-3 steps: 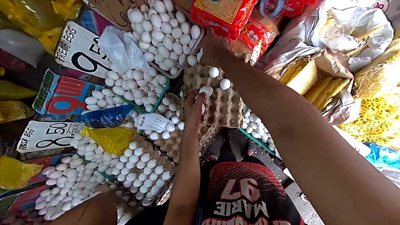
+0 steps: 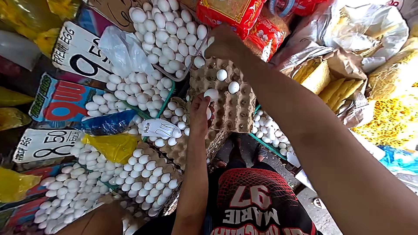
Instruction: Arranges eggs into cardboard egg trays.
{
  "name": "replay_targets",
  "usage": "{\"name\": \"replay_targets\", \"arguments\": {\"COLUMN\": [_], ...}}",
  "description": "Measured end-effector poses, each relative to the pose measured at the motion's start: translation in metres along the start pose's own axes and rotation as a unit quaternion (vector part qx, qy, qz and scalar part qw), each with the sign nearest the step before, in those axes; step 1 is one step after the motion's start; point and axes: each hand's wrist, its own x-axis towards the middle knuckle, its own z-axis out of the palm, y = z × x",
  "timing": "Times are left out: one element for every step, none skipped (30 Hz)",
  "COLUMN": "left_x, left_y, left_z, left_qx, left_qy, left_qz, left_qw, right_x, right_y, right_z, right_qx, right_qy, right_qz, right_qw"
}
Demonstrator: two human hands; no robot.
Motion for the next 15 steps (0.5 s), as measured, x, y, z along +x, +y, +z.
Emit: {"name": "replay_targets", "arguments": {"left_x": [-0.009,-0.021,-0.035,-0.048,-0.062,-0.076,-0.088,-0.098,-0.107,-0.113,-0.116,-0.116,-0.112,-0.104,-0.094], "left_y": [0.005,0.012,0.018,0.021,0.021,0.018,0.013,0.004,-0.009,-0.025,-0.042,-0.060,-0.079,-0.098,-0.118], "left_z": [-0.002,-0.003,-0.004,-0.003,0.003,0.011,0.023,0.038,0.055,0.074,0.093,0.113,0.134,0.156,0.177], "left_qx": [-0.001,-0.002,-0.014,-0.042,-0.075,-0.106,-0.121,-0.133,-0.139,-0.131,-0.108,-0.076,-0.037,0.005,0.037], "left_qy": [-0.009,-0.029,-0.063,-0.102,-0.144,-0.195,-0.241,-0.284,-0.324,-0.353,-0.369,-0.368,-0.350,-0.316,-0.279], "left_qz": [0.002,0.005,0.005,0.007,0.009,0.001,-0.017,-0.043,-0.074,-0.108,-0.139,-0.168,-0.193,-0.220,-0.248], "left_qw": [1.000,1.000,0.998,0.994,0.987,0.975,0.963,0.949,0.933,0.920,0.913,0.911,0.916,0.923,0.927], "right_x": [-0.012,-0.034,-0.061,-0.094,-0.130,-0.170,-0.207,-0.240,-0.268,-0.291,-0.309,-0.322,-0.330,-0.335,-0.338], "right_y": [0.006,0.012,0.024,0.040,0.061,0.088,0.118,0.150,0.182,0.214,0.241,0.263,0.281,0.295,0.306], "right_z": [-0.011,-0.025,-0.036,-0.046,-0.050,-0.049,-0.043,-0.034,-0.019,0.000,0.020,0.041,0.061,0.080,0.100], "right_qx": [0.080,0.163,0.247,0.323,0.390,0.440,0.476,0.497,0.513,0.529,0.537,0.544,0.550,0.558,0.565], "right_qy": [0.001,-0.015,-0.029,-0.046,-0.056,-0.054,-0.044,-0.029,-0.005,0.025,0.055,0.086,0.114,0.141,0.169], "right_qz": [-0.023,-0.040,-0.055,-0.057,-0.048,-0.023,0.015,0.061,0.113,0.173,0.237,0.304,0.360,0.405,0.436], "right_qw": [0.997,0.986,0.967,0.944,0.918,0.896,0.878,0.865,0.851,0.831,0.808,0.778,0.745,0.711,0.680]}}
